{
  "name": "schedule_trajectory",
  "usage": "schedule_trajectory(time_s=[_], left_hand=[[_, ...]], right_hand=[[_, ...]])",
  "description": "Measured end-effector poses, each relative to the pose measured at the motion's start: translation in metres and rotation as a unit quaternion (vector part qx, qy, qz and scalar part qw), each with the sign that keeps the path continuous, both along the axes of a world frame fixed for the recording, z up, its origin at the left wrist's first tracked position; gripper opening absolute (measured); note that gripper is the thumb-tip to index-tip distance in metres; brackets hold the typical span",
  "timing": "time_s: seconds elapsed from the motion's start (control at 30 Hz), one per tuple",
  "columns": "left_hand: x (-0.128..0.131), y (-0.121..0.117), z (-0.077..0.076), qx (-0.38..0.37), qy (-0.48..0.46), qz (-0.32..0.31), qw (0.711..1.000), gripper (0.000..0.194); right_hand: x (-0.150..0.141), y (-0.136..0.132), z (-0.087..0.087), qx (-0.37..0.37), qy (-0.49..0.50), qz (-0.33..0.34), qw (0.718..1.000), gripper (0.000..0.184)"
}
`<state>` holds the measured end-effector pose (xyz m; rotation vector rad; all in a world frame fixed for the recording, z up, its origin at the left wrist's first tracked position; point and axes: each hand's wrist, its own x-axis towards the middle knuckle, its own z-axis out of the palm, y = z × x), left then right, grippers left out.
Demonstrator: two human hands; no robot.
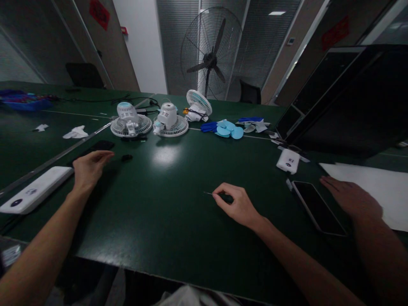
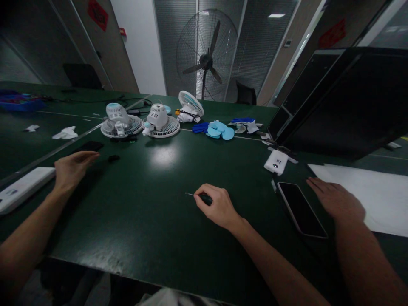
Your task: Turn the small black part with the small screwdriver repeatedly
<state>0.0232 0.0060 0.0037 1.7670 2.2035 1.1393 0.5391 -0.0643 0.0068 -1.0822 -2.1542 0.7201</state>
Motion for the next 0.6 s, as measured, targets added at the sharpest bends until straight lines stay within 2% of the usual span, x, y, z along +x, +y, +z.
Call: schedule_trajectory(time_s=[0.2,0.33,0.6], left_hand=[[-0.0039,0.0093,-0.0078,-0.019,-0.037,0.026,0.999,0.038],[-0.0011,0.0093,-0.0051,-0.042,-0.064,0.037,0.996,0.04],[0.0049,0.0038,0.0012,-0.036,-0.094,0.027,0.995,0.038]], right_hand=[[-0.0003,0.0004,-0.0009,0.0,-0.003,0.003,1.0,0.01],[-0.0005,0.0003,-0.0016,0.002,-0.003,0.002,1.0,0.01],[0.0005,-0.0003,-0.0012,-0.007,-0.004,0.01,1.0,0.011]])
